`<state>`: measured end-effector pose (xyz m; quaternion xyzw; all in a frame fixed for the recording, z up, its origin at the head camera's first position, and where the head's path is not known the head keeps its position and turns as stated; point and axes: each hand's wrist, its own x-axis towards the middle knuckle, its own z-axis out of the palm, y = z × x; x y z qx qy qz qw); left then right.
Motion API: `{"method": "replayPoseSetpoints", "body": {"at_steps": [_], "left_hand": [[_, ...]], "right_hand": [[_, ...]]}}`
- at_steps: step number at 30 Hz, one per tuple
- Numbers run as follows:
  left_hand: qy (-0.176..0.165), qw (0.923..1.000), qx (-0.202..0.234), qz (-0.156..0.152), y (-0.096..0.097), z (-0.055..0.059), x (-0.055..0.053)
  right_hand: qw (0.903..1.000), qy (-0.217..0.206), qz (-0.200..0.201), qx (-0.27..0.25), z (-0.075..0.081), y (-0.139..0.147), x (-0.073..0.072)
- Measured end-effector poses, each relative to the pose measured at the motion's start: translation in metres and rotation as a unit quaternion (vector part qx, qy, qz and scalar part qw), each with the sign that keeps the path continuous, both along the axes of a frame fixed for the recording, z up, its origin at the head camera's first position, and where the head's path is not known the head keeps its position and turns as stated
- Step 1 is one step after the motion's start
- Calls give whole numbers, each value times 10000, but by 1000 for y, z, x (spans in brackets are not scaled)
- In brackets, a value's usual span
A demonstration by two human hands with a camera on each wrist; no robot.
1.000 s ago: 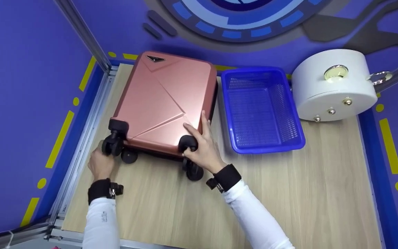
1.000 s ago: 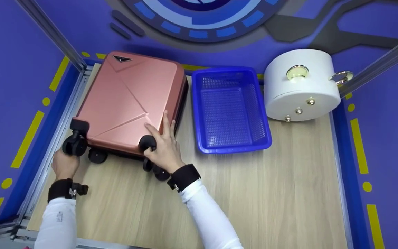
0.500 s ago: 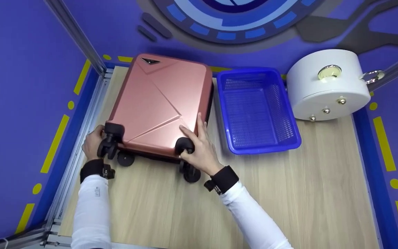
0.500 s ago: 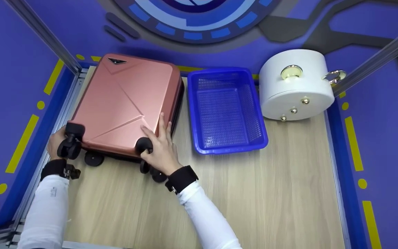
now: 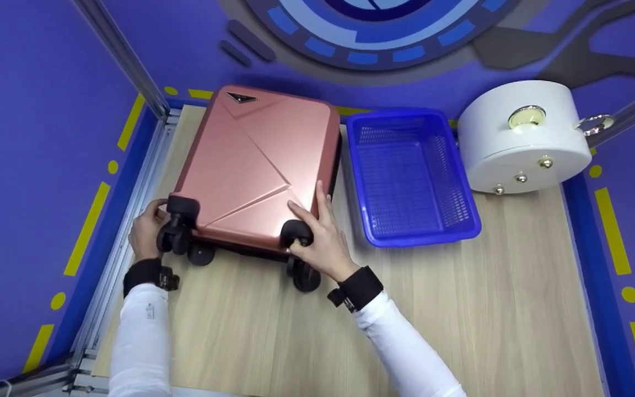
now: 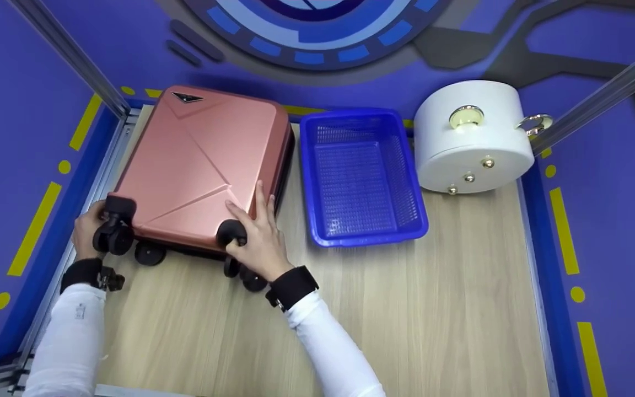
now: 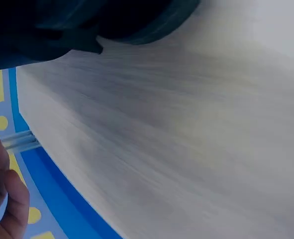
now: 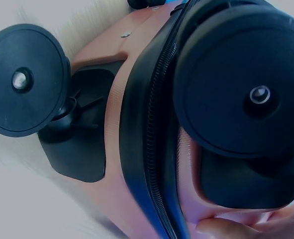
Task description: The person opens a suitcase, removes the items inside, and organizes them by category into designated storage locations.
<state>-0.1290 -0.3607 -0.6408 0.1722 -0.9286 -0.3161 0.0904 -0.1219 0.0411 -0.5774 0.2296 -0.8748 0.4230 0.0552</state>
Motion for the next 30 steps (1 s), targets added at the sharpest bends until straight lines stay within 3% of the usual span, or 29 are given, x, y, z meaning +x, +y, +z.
{"method": "replayPoseSetpoints", "body": {"at_steps": [6,12,14,16,19,21,23,25,30], "left_hand": [[1021,9936,27,476,8,4,32],[1721,9812,281,824,28,26,65],[2102,9726,466,877,38,36,74],[2610,9593,638,872,52,45,78],[3338,9376,507,828,77,53,80],[3632,9290,135,698,98,53,80],[3711,9269,-325,463,120,49,81],[3589,9305,-734,51,143,41,83],[3047,9396,-1132,-1078,192,18,93]], "right_hand": [[9991,305,-43,-291,-4,5,5],[9981,252,0,-561,-14,13,27],[9975,227,62,-660,-17,16,35],[9968,282,134,-735,-20,18,41],[9955,454,241,-796,-23,22,49],[9945,556,322,-833,-25,24,53],[9935,599,391,-881,-28,25,56],[9932,606,427,-898,-31,26,59],[9916,695,415,-1005,-36,26,65]]}}
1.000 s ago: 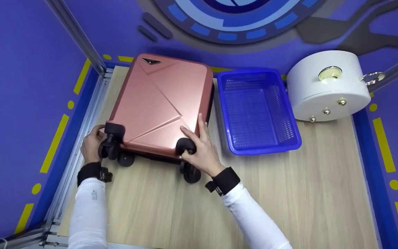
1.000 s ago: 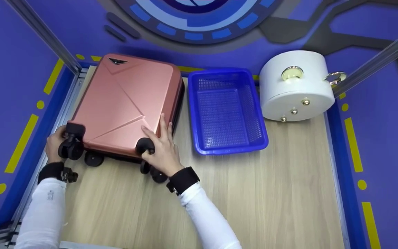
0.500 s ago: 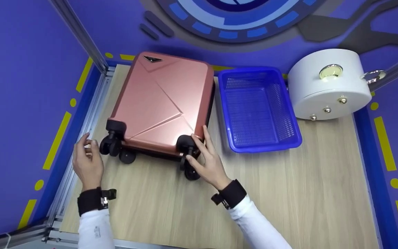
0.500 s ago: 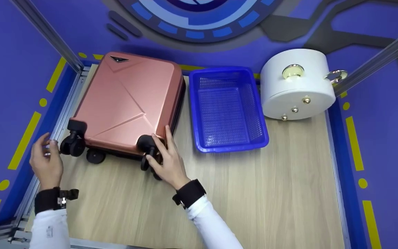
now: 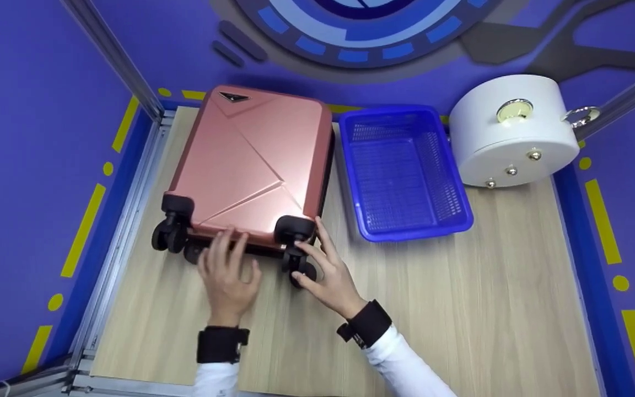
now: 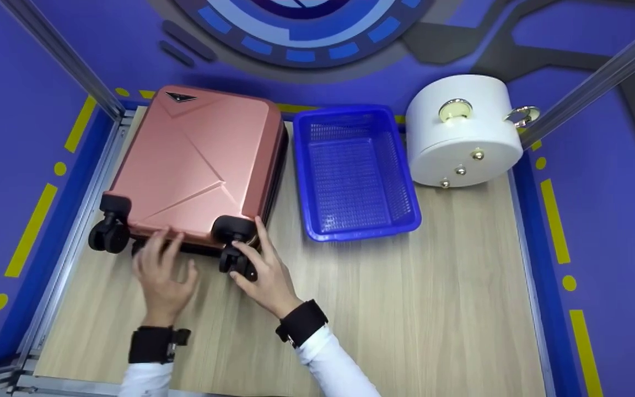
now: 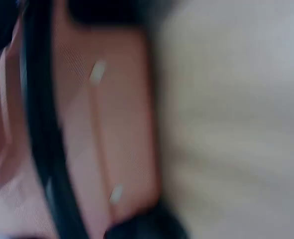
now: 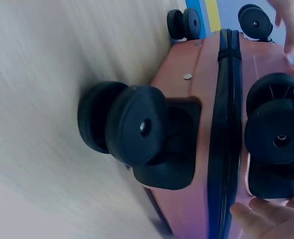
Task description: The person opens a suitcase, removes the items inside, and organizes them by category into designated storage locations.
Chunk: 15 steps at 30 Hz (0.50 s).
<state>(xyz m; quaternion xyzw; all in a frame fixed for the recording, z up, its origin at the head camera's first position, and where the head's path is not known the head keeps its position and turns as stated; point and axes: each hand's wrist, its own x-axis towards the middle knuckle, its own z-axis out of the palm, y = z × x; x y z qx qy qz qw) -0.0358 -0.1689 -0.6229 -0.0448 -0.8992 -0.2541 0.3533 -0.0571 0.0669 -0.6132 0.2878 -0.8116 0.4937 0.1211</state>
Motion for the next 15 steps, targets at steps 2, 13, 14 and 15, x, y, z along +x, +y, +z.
{"method": "replayPoseSetpoints", "body": {"at_steps": [2,13,14,15], "left_hand": [[-176,9995,-123,-228,11,-8,4],[-695,9954,-493,-430,31,-35,9],[-675,9957,-504,-388,31,-36,9],[-671,9958,-512,-360,31,-36,8]], "right_hand": [[9997,-20,28,-254,-1,-3,2],[9804,-928,-151,-1734,19,-21,13],[9791,-952,-180,-1787,25,-23,14],[9784,-973,-210,-1811,31,-25,15]]}}
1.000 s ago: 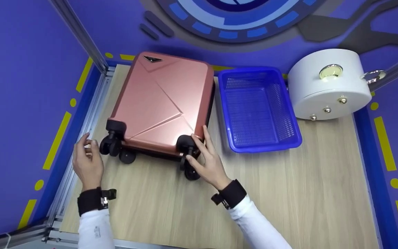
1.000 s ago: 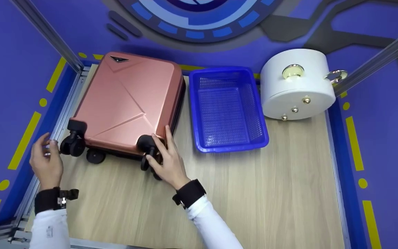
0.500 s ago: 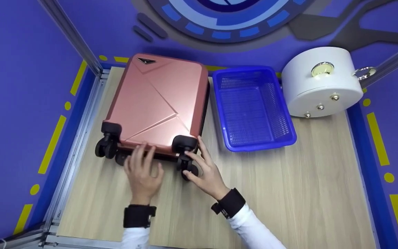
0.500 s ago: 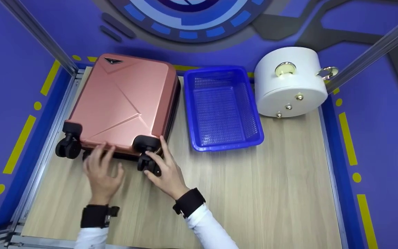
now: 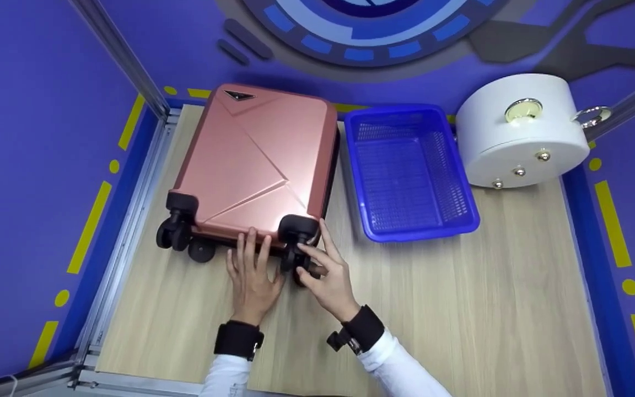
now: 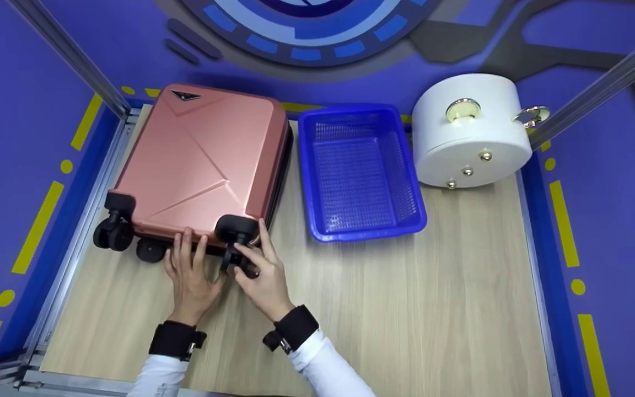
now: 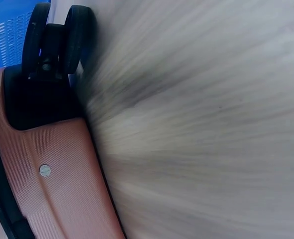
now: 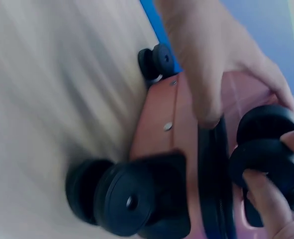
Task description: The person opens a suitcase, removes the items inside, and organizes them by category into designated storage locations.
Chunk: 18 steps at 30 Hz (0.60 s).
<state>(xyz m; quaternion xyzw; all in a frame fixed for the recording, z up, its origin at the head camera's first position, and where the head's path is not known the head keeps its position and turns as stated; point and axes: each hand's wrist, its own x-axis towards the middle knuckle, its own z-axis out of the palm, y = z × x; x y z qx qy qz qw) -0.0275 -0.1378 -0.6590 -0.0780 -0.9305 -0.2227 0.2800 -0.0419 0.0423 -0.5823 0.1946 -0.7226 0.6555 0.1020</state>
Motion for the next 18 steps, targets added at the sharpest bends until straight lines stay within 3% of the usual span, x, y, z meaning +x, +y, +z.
{"method": "replayPoseSetpoints", "body": {"at_steps": [3,7,14,18], "left_hand": [[129,9998,-92,126,0,0,-2],[341,9984,-218,386,-1,1,-7],[750,9937,-244,797,-4,8,-17],[916,9901,-244,1033,-5,15,-24]], "right_hand": [[10000,-72,-64,-26,17,-3,3],[9994,-263,-34,-234,27,-6,4],[9977,-342,168,-568,11,-9,0],[9991,-61,60,-423,22,-15,-2]]}}
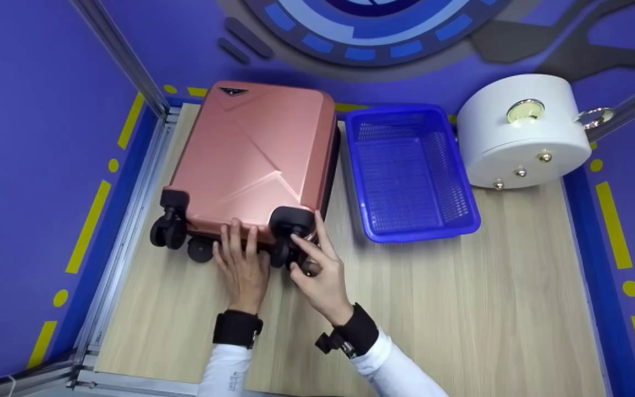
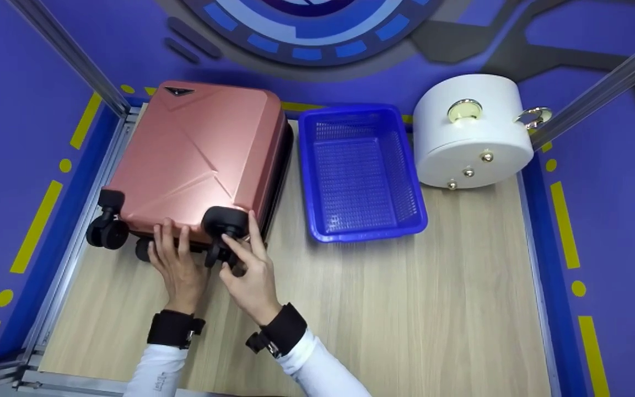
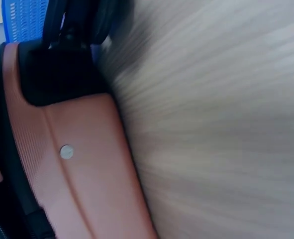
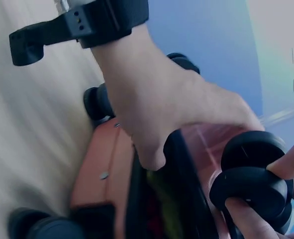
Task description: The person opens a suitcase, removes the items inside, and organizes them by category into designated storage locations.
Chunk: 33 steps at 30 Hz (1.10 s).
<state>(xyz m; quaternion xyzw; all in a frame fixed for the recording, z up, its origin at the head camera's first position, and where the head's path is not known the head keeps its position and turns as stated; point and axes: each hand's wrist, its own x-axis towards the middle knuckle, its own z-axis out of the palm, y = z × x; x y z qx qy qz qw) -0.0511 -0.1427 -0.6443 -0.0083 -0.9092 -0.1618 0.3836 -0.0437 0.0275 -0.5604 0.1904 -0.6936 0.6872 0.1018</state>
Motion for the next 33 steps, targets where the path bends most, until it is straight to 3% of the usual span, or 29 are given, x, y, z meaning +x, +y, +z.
{"method": "replayPoseSetpoints", "body": {"at_steps": [4,11,16,19,22,26,29,33], "left_hand": [[174,9996,176,141,-3,8,-9],[562,9982,225,-50,-13,20,-17],[570,9975,282,-313,-19,23,-16],[545,9969,410,-402,-20,25,-16],[555,9963,517,-414,-21,28,-16],[647,9948,649,-454,-22,33,-17],[760,9930,749,-512,-23,39,-18],[949,9888,973,-615,-26,46,-20]], "right_hand": [[9993,281,-141,217,7,-5,-2],[9973,670,-108,290,7,0,-4],[9961,855,-221,-65,-1,11,-5],[9946,860,-535,-212,-14,19,-9],[9930,697,-946,-85,-30,24,-13],[9887,167,-1319,692,-55,26,-19],[9836,-342,-1186,1313,-74,26,-24],[9811,-854,-791,1546,-89,25,-28]]}}
